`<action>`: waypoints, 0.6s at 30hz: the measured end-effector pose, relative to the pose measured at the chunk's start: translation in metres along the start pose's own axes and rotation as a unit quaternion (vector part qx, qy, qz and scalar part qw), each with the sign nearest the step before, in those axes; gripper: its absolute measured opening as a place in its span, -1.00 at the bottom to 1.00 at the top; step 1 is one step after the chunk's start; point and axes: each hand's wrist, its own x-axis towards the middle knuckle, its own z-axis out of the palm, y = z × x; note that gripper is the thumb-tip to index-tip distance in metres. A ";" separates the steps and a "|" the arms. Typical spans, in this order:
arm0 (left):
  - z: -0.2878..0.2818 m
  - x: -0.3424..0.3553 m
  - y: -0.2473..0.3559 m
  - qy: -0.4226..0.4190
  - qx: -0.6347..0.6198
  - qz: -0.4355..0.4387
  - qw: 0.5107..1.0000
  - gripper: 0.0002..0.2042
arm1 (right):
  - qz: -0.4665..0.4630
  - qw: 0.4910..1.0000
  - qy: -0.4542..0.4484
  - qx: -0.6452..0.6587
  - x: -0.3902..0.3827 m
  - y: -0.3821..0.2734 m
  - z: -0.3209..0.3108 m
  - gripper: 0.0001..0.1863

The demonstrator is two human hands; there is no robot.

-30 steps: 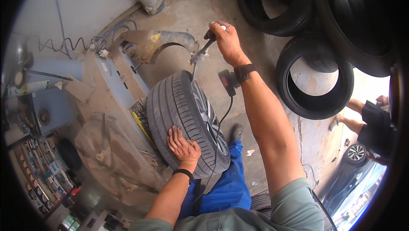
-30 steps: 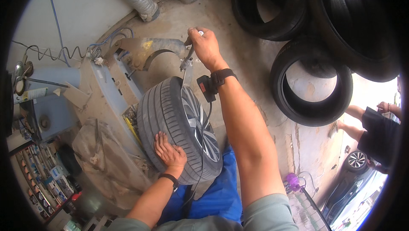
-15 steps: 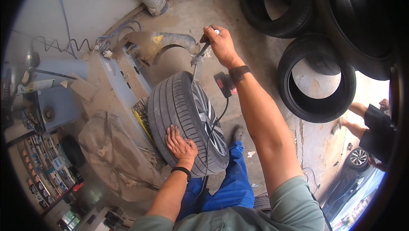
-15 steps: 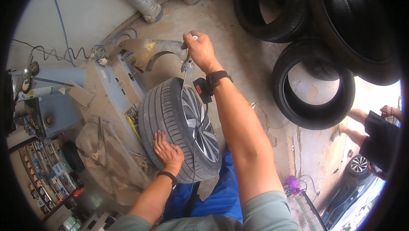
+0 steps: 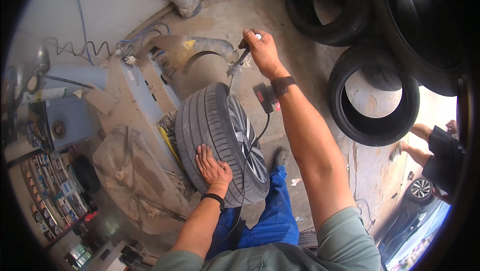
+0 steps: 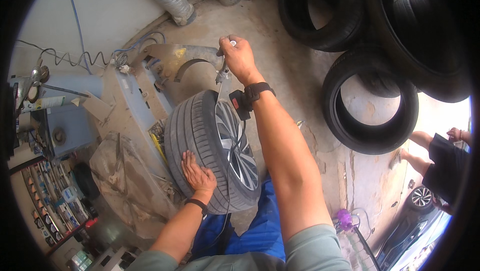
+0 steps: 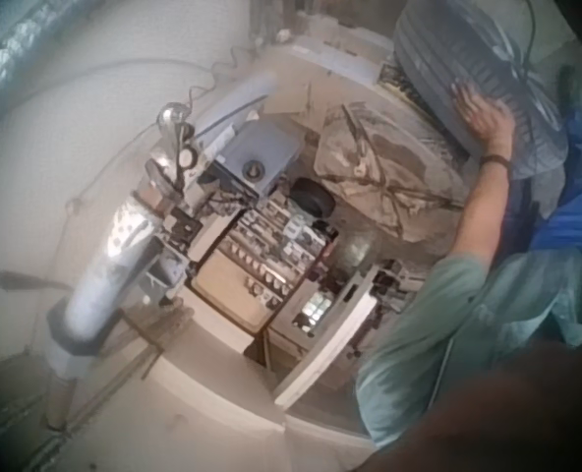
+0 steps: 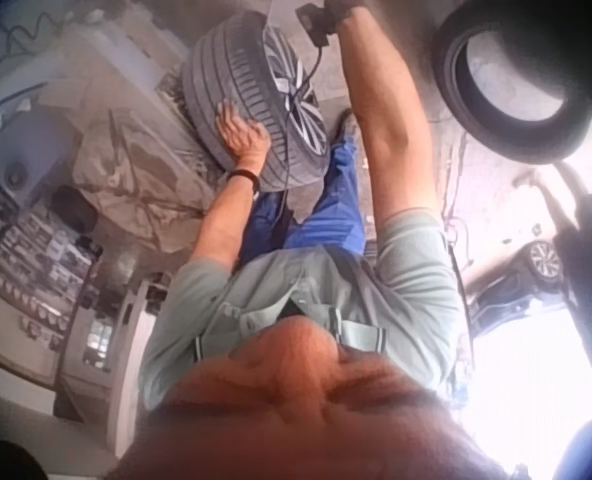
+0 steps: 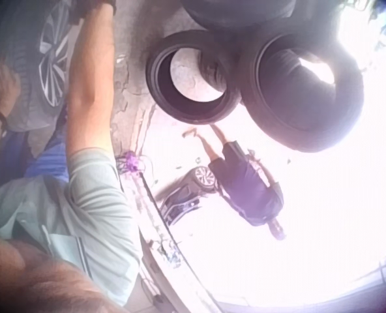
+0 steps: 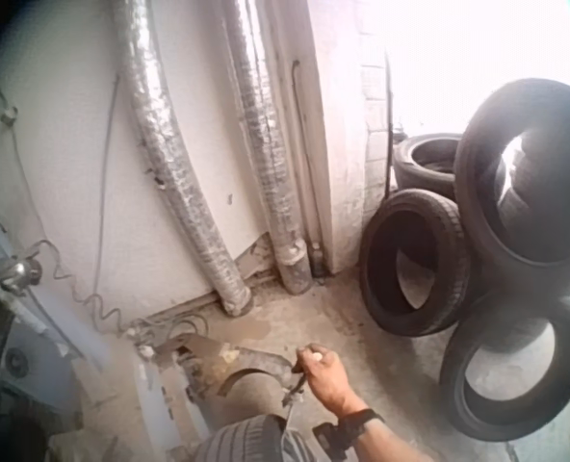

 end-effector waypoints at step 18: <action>-0.002 -0.019 -0.028 -0.014 -0.020 0.011 1.000 -0.45 | 0.171 0.979 0.098 0.047 -0.272 0.029 -0.116 -0.64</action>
